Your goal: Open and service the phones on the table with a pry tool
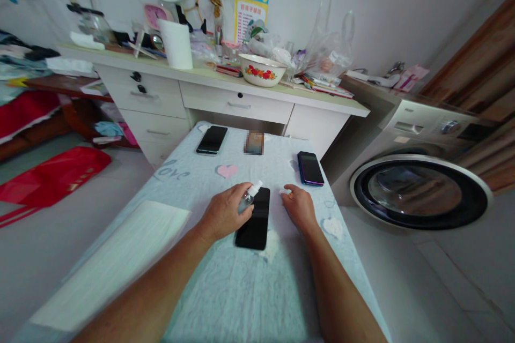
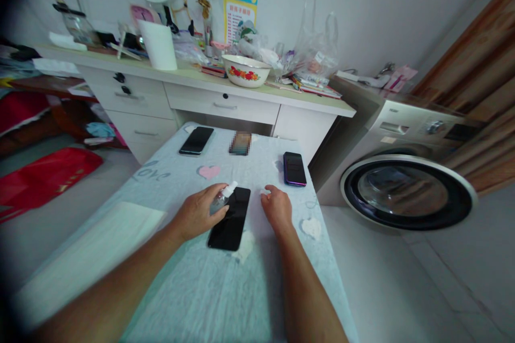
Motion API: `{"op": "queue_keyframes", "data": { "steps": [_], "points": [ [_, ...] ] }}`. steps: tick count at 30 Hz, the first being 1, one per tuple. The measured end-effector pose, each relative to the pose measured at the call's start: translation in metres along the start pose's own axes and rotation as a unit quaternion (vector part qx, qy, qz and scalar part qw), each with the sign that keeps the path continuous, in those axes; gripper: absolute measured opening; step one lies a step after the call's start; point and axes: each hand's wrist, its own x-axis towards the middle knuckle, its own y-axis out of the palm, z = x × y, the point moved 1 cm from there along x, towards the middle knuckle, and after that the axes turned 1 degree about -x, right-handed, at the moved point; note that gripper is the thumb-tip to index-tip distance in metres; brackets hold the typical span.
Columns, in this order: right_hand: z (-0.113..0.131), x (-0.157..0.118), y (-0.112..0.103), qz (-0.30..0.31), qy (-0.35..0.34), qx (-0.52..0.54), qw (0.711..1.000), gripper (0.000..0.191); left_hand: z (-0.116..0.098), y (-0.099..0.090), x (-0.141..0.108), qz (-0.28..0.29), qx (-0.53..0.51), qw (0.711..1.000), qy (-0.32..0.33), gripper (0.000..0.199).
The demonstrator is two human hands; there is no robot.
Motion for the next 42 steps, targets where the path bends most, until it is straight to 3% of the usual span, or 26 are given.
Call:
{"op": "queue_keyframes", "data": {
  "steps": [6,8,10,12,14,17,20,22,27,31,38,42],
  "points": [
    [0.002,0.002,0.0,-0.009,0.013,-0.051,0.999,0.026,-0.001,0.0,-0.001,0.004,-0.009,1.0,0.014,0.045],
    [0.003,0.002,-0.002,-0.026,0.011,0.0,1.0,0.022,-0.001,0.0,-0.001,0.004,-0.011,1.0,0.018,0.046],
    [0.005,0.001,-0.003,-0.026,0.015,0.128,0.991,0.018,0.0,0.0,-0.002,0.005,-0.013,1.0,0.021,0.048],
    [0.01,-0.002,-0.004,0.023,0.042,0.33,0.943,0.023,-0.001,0.0,-0.002,0.012,-0.013,1.0,0.026,0.048],
    [0.016,-0.006,-0.003,0.086,0.07,0.502,0.858,0.03,-0.003,0.0,-0.002,0.021,-0.008,0.999,0.032,0.047],
    [0.027,-0.013,-0.003,0.142,0.07,0.634,0.757,0.029,-0.007,-0.001,-0.002,0.033,0.005,0.998,0.045,0.046],
    [0.036,-0.018,0.001,0.176,0.059,0.69,0.7,0.029,-0.009,-0.001,-0.002,0.033,0.013,0.998,0.055,0.046],
    [0.04,-0.02,0.004,0.186,0.05,0.705,0.683,0.03,-0.01,-0.002,-0.002,0.032,0.015,0.998,0.059,0.045],
    [0.045,-0.023,0.01,0.19,0.04,0.722,0.664,0.035,-0.011,-0.003,-0.001,0.042,0.014,0.997,0.062,0.044],
    [0.047,-0.024,0.013,0.199,0.048,0.715,0.668,0.034,-0.011,-0.003,-0.002,0.036,0.005,0.998,0.055,0.047],
    [0.044,-0.026,0.015,0.184,0.026,0.662,0.726,0.034,-0.008,-0.001,-0.004,0.015,-0.008,0.999,0.04,0.065],
    [0.045,-0.028,0.01,0.154,-0.007,0.635,0.757,0.045,-0.006,0.0,-0.004,0.009,-0.008,0.999,0.052,0.074]
  ]
}}
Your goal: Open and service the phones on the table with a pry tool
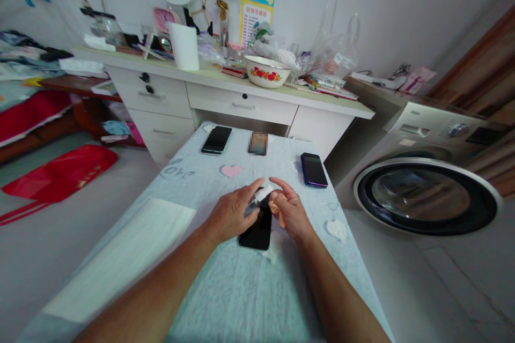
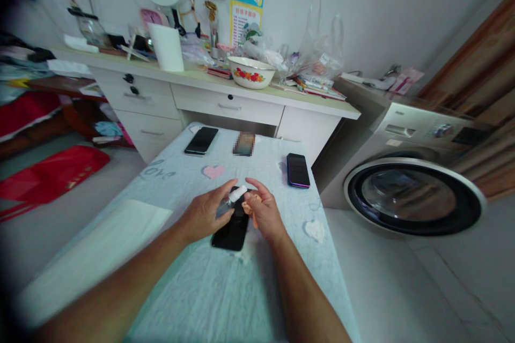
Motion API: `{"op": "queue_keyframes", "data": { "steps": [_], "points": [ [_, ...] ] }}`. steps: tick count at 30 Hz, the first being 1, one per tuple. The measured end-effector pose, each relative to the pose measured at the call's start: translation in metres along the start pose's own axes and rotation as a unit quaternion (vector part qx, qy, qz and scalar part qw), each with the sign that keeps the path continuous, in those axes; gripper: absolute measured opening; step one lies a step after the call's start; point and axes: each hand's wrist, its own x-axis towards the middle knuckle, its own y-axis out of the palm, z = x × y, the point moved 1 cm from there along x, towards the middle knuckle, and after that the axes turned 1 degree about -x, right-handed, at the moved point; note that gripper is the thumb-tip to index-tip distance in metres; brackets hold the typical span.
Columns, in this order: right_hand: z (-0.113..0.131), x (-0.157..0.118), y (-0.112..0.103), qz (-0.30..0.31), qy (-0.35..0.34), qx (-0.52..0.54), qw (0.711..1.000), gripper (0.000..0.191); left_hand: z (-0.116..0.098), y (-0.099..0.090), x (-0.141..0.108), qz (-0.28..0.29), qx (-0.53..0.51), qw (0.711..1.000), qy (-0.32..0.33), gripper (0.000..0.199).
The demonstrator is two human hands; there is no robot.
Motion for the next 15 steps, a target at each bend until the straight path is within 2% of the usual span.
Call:
{"op": "queue_keyframes", "data": {
  "steps": [2,7,11,15],
  "points": [
    [0.004,-0.002,0.001,-0.009,-0.023,-0.021,0.999,0.047,0.001,0.0,0.0,-0.003,-0.001,1.0,0.005,0.077],
    [0.005,-0.004,0.002,0.003,-0.046,-0.067,0.997,0.034,0.004,0.002,0.0,-0.009,-0.007,1.0,0.014,0.076],
    [-0.002,-0.002,-0.001,0.008,-0.071,-0.094,0.993,0.038,0.006,0.004,0.0,-0.01,-0.012,1.0,0.006,0.074],
    [-0.005,0.0,-0.003,0.012,-0.065,-0.113,0.991,0.039,0.007,0.005,0.001,0.002,-0.02,1.0,0.003,0.074]
  ]
}}
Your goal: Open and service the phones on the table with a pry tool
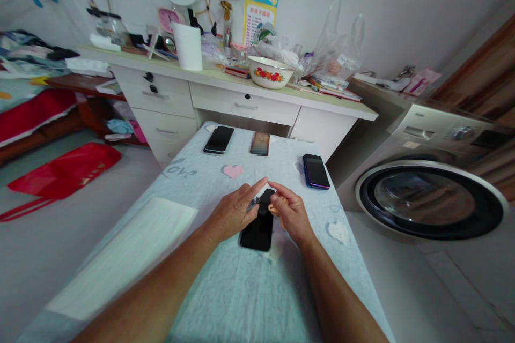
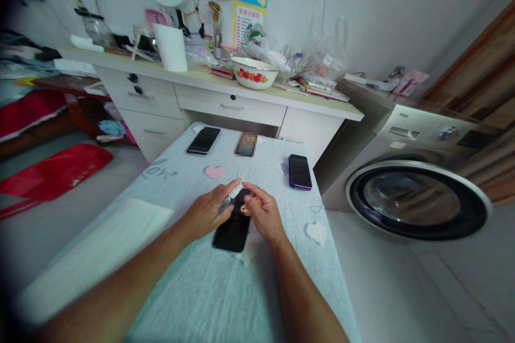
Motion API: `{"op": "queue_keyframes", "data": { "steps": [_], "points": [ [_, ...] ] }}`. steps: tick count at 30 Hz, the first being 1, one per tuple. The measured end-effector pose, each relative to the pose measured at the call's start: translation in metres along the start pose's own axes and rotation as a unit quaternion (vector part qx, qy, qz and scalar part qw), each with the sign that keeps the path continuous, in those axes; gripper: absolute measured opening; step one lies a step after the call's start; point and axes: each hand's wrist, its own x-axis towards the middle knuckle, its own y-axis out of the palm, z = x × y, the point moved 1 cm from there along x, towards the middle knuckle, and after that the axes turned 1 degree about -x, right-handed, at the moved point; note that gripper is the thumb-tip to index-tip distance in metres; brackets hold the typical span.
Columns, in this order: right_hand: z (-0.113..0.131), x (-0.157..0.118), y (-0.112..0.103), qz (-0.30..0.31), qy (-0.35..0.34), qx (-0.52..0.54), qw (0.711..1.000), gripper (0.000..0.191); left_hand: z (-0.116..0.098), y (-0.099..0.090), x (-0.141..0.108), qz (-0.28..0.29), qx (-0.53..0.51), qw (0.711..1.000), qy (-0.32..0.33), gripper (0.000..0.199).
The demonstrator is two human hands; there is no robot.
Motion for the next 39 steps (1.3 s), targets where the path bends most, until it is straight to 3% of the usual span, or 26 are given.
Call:
{"op": "queue_keyframes", "data": {
  "steps": [6,23,31,36,39],
  "points": [
    [0.002,0.0,0.005,0.016,0.007,0.049,0.999,0.036,0.001,-0.001,-0.001,0.002,0.002,1.0,-0.006,0.072],
    [0.002,-0.001,0.013,0.034,-0.01,0.035,0.999,0.041,0.001,-0.004,-0.001,-0.019,-0.044,0.999,-0.024,0.062],
    [0.005,0.004,-0.003,-0.101,0.031,0.051,0.993,0.037,0.006,-0.01,0.003,-0.081,-0.045,0.992,-0.083,0.066],
    [-0.005,0.011,-0.018,-0.124,0.058,0.07,0.988,0.029,0.003,-0.022,0.013,-0.147,-0.108,0.969,-0.168,0.073],
    [-0.011,0.014,-0.022,-0.129,0.082,0.077,0.985,0.027,0.0,-0.027,0.024,-0.163,-0.137,0.961,-0.177,0.077]
  ]
}}
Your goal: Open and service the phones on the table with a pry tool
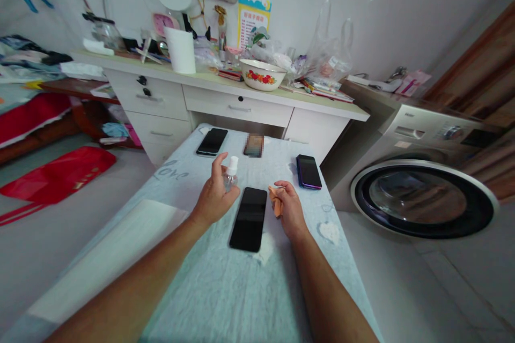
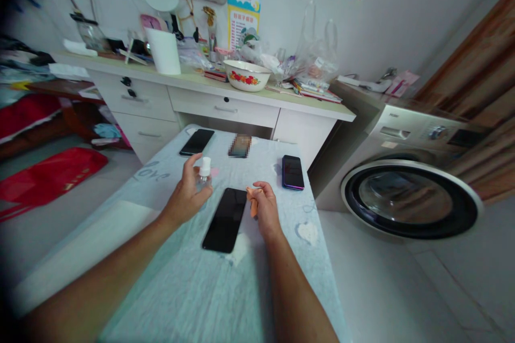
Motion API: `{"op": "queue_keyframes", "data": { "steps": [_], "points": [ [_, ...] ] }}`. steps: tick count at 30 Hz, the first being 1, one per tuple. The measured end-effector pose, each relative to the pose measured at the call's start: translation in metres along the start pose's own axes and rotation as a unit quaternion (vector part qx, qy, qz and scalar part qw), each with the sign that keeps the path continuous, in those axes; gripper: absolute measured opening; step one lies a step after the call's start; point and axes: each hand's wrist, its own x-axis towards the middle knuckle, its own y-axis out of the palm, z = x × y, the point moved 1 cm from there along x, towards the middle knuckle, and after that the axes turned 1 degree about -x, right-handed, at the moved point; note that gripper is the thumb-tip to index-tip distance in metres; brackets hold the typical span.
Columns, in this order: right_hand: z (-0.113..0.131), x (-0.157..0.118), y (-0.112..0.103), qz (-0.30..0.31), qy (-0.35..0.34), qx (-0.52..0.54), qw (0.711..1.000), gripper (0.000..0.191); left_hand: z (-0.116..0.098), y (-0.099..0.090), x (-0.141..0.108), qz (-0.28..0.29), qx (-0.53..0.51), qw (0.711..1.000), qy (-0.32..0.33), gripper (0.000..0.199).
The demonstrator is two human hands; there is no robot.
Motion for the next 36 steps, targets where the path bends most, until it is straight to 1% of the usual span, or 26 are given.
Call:
{"op": "queue_keyframes", "data": {
  "steps": [2,4,7,9,10,11,13,15,18,22,24,27,31,36],
  "points": [
    [-0.003,0.001,-0.001,0.002,0.001,-0.011,1.0,0.026,-0.004,0.004,0.008,-0.001,-0.003,1.0,0.002,0.078],
    [-0.005,0.002,-0.001,0.011,-0.008,-0.022,1.0,0.024,-0.006,0.01,0.017,-0.003,-0.003,1.0,0.002,0.07],
    [-0.005,0.002,-0.001,0.025,-0.023,-0.033,0.999,0.023,-0.007,0.022,0.031,0.034,-0.013,0.999,-0.018,0.043],
    [-0.004,0.003,-0.002,0.023,-0.026,-0.035,0.999,0.024,-0.008,0.031,0.042,0.04,0.024,0.999,0.002,0.028],
    [-0.004,0.003,-0.002,0.019,-0.027,-0.035,0.999,0.025,-0.008,0.035,0.048,0.033,0.038,0.999,0.012,0.027],
    [-0.004,0.004,-0.003,0.016,-0.027,-0.035,0.999,0.025,-0.008,0.04,0.054,0.027,0.037,0.999,0.024,0.028],
    [-0.004,0.004,-0.003,0.012,-0.028,-0.037,0.999,0.025,-0.007,0.05,0.067,0.033,0.02,0.998,0.042,0.032],
    [-0.004,0.004,-0.003,0.01,-0.031,-0.042,0.999,0.025,-0.006,0.061,0.08,0.038,0.015,0.998,0.046,0.035],
    [-0.005,0.004,-0.002,0.009,-0.032,-0.051,0.998,0.025,-0.003,0.08,0.099,0.062,0.021,0.997,0.05,0.041],
    [-0.008,0.006,-0.003,0.015,-0.034,-0.046,0.998,0.024,0.002,0.103,0.119,0.078,0.044,0.994,0.056,0.041],
    [-0.01,0.007,-0.004,0.015,-0.037,-0.04,0.998,0.024,0.003,0.112,0.128,0.079,0.054,0.994,0.057,0.038],
    [-0.011,0.008,-0.005,0.016,-0.038,-0.037,0.998,0.023,0.0,0.122,0.139,0.075,0.072,0.993,0.054,0.033],
    [-0.01,0.007,-0.005,0.011,-0.031,-0.056,0.998,0.023,-0.002,0.131,0.15,0.058,0.097,0.993,0.04,0.032],
    [-0.011,0.007,-0.004,0.015,-0.033,-0.071,0.997,0.024,0.004,0.141,0.156,0.049,0.112,0.992,0.028,0.032]
  ]
}}
